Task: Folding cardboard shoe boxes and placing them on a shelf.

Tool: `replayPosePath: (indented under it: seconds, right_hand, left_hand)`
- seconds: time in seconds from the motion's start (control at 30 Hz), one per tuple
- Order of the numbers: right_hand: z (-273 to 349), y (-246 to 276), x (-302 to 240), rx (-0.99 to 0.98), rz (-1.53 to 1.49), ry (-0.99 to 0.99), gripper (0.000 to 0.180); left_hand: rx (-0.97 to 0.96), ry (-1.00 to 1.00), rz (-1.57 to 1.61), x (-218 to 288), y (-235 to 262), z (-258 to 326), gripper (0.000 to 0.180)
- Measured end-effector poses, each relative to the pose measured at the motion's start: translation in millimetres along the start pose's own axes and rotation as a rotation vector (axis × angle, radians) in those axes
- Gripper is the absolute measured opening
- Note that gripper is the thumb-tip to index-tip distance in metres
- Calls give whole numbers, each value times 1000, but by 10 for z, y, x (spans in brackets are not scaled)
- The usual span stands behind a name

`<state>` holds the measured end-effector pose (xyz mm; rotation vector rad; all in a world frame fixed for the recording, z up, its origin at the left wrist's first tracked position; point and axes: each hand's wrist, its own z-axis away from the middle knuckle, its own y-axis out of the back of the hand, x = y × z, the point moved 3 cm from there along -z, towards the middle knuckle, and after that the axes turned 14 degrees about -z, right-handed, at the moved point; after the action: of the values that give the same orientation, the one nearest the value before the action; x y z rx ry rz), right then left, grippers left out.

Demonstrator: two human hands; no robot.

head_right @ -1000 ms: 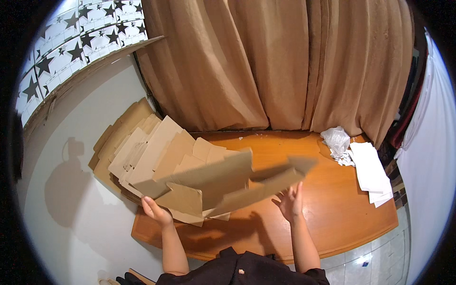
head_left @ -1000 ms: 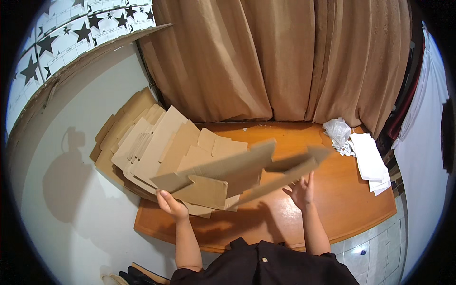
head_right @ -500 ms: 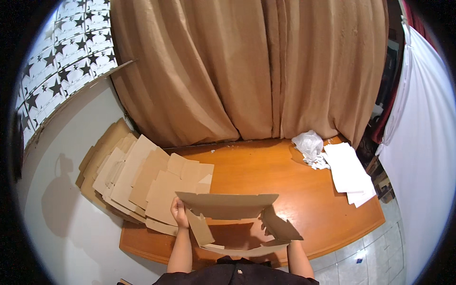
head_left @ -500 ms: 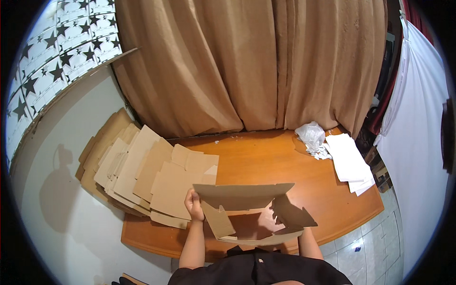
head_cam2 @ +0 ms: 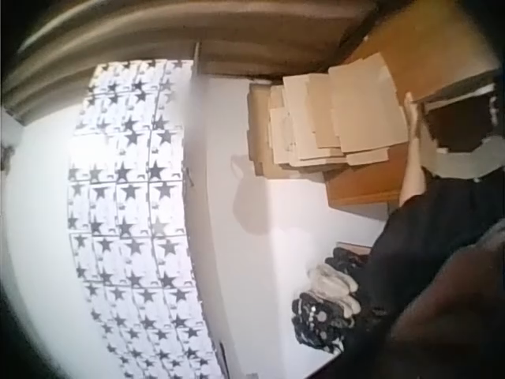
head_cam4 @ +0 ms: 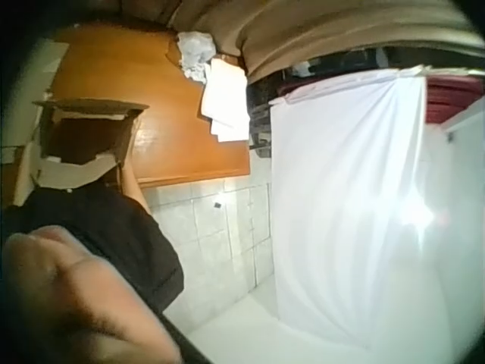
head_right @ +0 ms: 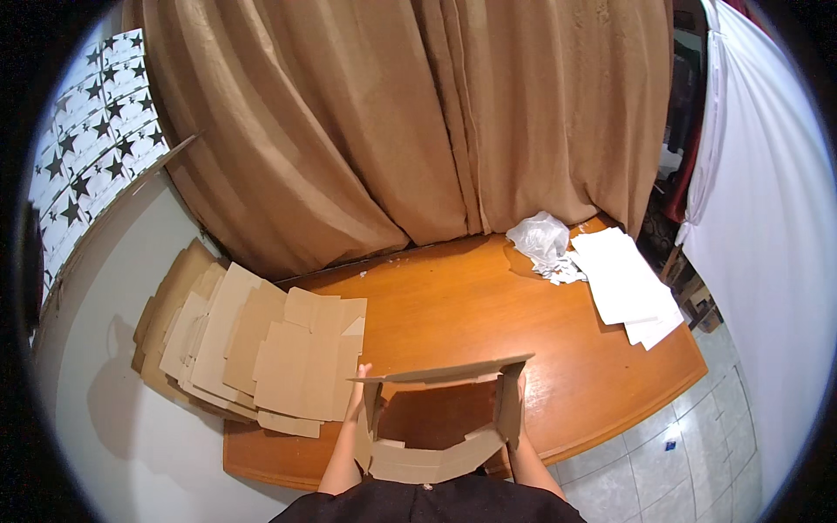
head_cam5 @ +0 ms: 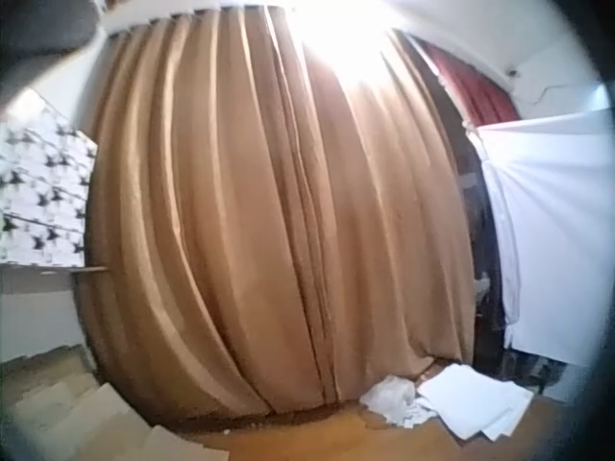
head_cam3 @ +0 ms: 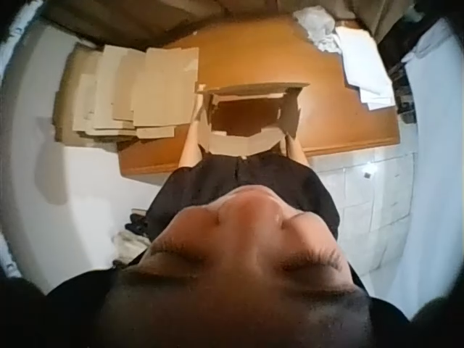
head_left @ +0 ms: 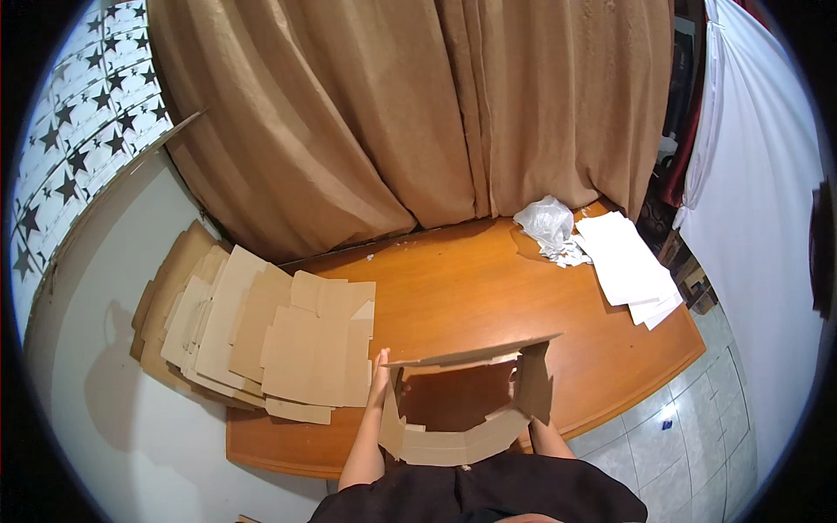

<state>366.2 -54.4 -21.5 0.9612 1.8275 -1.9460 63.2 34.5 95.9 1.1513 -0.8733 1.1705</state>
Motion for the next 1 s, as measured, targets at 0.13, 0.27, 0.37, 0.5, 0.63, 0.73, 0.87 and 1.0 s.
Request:
replayPosePath:
  seconds: [0.13,0.27,0.37,0.5,0.63,0.73,0.87,1.0]
  right_hand:
    - [-84,-237,-95,-8,405,127,36]
    - [-212,-311,-250,77,492,101,37]
    - [-282,-318,-309,139,550,79,38]
    - [-265,-339,-325,219,621,45,39]
    - [-755,854,50,207,636,-78,45]
    - [-442,-98,-314,240,453,-182,48]
    - [-319,-9,-332,211,435,-400,55]
    - [-254,-176,-356,186,430,-379,64]
  left_hand:
    - [-38,76,75,-183,-14,-44,70]
    - [-83,43,157,-403,17,-328,65]
    - [-152,48,233,-770,51,-538,59]
    - [-127,26,137,-983,-61,-699,60]
    - [-103,174,97,-898,-456,-589,66]
    - [-95,431,117,-1353,-194,-660,63]
    - [-228,303,130,-967,-229,-411,80]
    - [-215,177,161,-803,-239,-199,75]
